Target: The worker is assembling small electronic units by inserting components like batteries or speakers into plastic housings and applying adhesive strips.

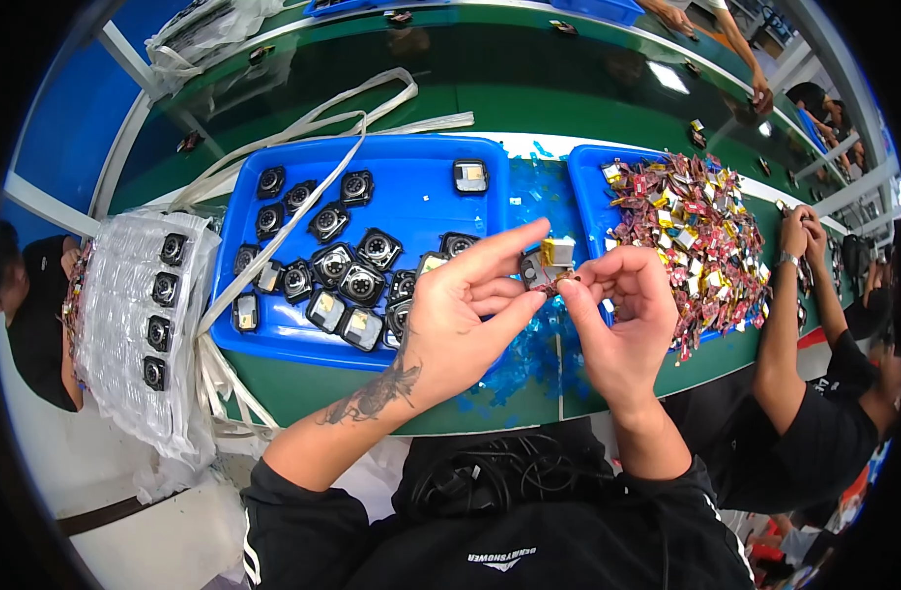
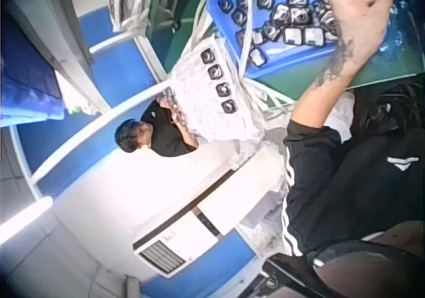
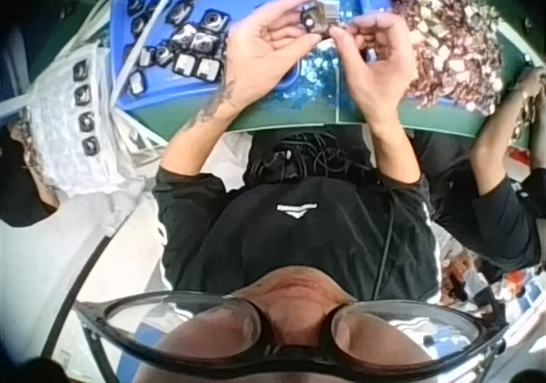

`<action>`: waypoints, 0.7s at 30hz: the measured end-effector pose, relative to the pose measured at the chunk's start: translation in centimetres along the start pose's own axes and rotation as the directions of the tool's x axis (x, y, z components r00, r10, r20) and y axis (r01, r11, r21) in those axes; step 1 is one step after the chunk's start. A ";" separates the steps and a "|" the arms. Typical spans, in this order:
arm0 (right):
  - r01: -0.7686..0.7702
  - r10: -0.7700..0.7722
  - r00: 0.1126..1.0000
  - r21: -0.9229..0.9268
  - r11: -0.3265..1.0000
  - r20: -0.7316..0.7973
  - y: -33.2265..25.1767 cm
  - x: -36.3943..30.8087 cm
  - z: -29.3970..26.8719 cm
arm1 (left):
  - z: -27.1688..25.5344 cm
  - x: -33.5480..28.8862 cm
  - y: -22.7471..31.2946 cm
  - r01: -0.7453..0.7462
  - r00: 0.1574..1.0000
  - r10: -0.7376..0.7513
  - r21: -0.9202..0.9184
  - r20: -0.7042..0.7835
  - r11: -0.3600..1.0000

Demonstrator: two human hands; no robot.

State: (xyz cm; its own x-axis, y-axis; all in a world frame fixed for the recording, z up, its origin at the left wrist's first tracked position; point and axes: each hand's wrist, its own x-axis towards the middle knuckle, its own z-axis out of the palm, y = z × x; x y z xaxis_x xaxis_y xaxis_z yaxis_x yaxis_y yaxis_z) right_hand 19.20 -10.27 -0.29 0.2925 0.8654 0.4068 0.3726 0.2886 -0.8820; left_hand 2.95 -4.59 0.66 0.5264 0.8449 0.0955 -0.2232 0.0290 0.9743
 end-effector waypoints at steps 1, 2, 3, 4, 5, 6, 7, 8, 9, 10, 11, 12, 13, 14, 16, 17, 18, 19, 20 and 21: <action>0.002 -0.002 1.000 -0.001 1.000 0.002 0.1 0.0 0.0 | 0.1 0.0 0.1 0.032 0.999 -0.032 -0.052 -0.015 0.998; -0.003 0.003 1.000 0.004 1.000 0.004 0.0 0.0 0.1 | 0.1 0.0 0.2 0.060 0.998 -0.063 -0.104 -0.030 0.993; -0.007 0.007 1.000 0.008 1.000 0.006 0.0 0.0 0.2 | 0.2 0.0 0.2 0.053 0.997 -0.059 -0.108 -0.056 0.993; -0.001 0.001 1.000 0.004 1.000 0.009 -0.4 0.1 0.4 | 0.2 -0.1 0.1 0.046 0.997 -0.053 -0.112 -0.058 0.993; -0.052 0.052 0.998 0.004 0.999 0.022 -0.9 0.3 0.6 | 0.3 -0.2 -0.2 0.041 0.996 -0.052 -0.135 -0.078 0.990; -0.103 0.103 0.994 0.001 0.995 0.035 -1.2 0.5 0.7 | 0.3 -0.2 -0.3 0.036 0.994 -0.052 -0.159 -0.098 0.987; -0.104 0.104 0.992 -0.006 0.995 0.077 -1.0 0.4 0.6 | 0.1 -0.1 -0.1 0.053 0.994 -0.066 -0.138 -0.091 0.989; -0.072 0.078 0.993 -0.066 0.995 0.089 -1.3 0.5 0.8 | 0.1 -0.2 -0.2 0.045 0.994 -0.060 -0.146 -0.094 0.988; -0.049 0.055 0.994 -0.064 0.997 0.096 -1.3 0.6 1.0 | 0.1 -0.2 -0.4 0.032 0.993 -0.047 -0.131 -0.109 0.991; -0.025 0.031 0.994 -0.062 0.998 0.103 -1.3 0.7 1.2 | 0.0 -0.2 -0.5 0.019 0.991 -0.033 -0.116 -0.126 0.993; -0.015 0.023 0.994 -0.068 0.998 0.110 -1.4 0.8 1.3 | 0.1 -0.2 -0.4 0.005 0.991 -0.020 -0.113 -0.129 0.994; 0.047 -0.035 0.994 -0.116 0.992 0.106 -1.5 0.8 1.3 | 0.1 -0.2 -0.4 -0.006 0.991 -0.010 -0.120 -0.134 0.993; 0.109 -0.092 0.990 -0.163 0.981 0.104 -1.5 0.9 1.5 | 0.1 -0.4 -0.4 -0.005 0.989 -0.013 -0.126 -0.145 0.992; 0.119 -0.101 0.988 -0.167 0.979 0.114 -1.5 1.0 1.4 | 0.2 -0.5 -0.4 -0.004 0.988 -0.017 -0.133 -0.156 0.991; 0.275 -0.226 0.955 -0.285 0.918 0.193 -1.6 1.1 1.3 | 0.3 -0.5 -0.5 -0.030 0.986 0.010 -0.114 -0.168 0.993; 0.203 -0.162 0.969 -0.226 0.953 0.187 -1.7 1.7 1.3 | 0.2 -0.4 -0.3 0.003 0.986 -0.030 -0.162 -0.165 0.987; 0.073 -0.040 0.976 -0.150 0.986 0.213 -2.0 2.7 1.2 | -0.2 -0.3 -0.1 0.039 0.985 -0.072 -0.206 -0.156 0.978; -0.026 0.045 0.968 -0.080 0.996 0.247 -1.6 4.4 1.2 | -0.5 -0.4 0.4 0.024 0.978 -0.063 -0.192 -0.200 0.981; -0.129 0.127 0.950 -0.013 0.992 0.284 -1.0 6.8 1.2 | -0.7 -0.5 0.3 -0.137 0.935 0.109 -0.060 -0.337 0.989; -0.073 0.113 0.935 -0.129 0.989 0.336 0.5 10.1 1.2 | -1.5 -0.9 1.2 -0.262 0.908 0.304 0.174 -0.289 0.949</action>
State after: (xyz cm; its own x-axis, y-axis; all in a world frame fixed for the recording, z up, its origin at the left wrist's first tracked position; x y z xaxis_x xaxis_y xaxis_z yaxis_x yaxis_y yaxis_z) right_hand 21.34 -0.89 3.08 0.0193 0.9794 0.2008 0.4604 0.1696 -0.8713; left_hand 0.93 -4.54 1.42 0.1730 0.9302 0.3236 -0.2072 -0.2868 0.9353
